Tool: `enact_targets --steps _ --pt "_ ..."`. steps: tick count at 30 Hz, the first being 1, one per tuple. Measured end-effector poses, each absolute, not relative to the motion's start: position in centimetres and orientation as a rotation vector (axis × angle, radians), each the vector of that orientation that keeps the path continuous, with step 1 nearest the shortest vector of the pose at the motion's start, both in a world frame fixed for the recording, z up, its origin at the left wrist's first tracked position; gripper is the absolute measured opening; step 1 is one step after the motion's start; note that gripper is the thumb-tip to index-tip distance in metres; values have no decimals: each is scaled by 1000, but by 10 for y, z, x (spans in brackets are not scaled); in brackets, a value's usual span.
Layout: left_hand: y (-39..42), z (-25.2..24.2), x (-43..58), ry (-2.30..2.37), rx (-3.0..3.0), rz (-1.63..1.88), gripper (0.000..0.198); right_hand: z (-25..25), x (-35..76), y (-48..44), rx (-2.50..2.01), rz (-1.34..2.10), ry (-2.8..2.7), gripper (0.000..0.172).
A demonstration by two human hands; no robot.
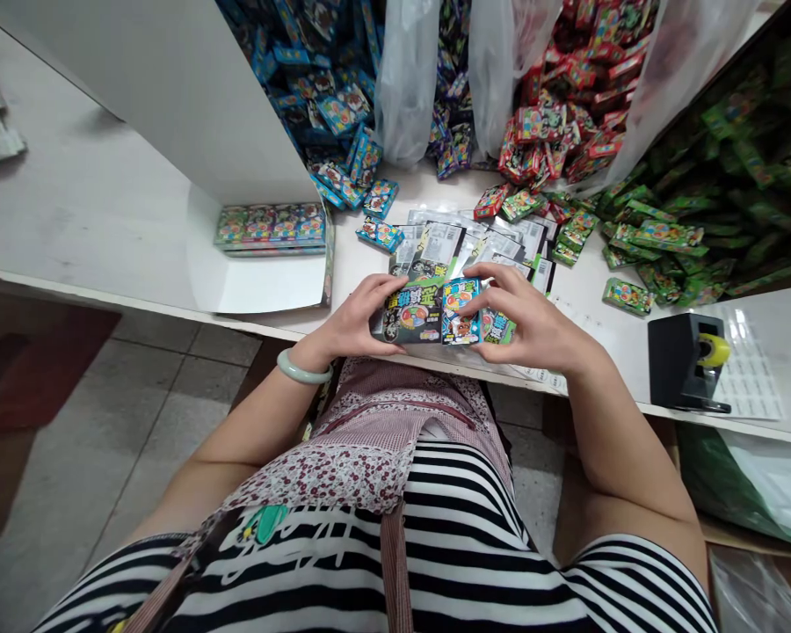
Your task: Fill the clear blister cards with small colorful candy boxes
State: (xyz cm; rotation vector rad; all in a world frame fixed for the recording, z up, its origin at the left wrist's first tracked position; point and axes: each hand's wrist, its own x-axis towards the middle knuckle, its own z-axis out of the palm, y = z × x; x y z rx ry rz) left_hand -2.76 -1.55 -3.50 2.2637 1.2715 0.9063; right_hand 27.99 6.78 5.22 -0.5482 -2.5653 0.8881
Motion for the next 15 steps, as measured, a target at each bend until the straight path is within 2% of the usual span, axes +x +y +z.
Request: enact_targets --steps 7,12,13,15 --pt "-14 -33 -25 1281 2280 895 109 48 270 69 -557 862 -2600 33" --pt "-15 -35 -20 1348 2249 957 106 34 264 62 -593 926 -2469 63" --pt "-16 -35 -18 1392 2235 978 104 32 263 60 -644 916 -2411 65" --pt "-16 -35 -14 1490 2212 1016 101 29 260 53 -761 879 -2312 55"
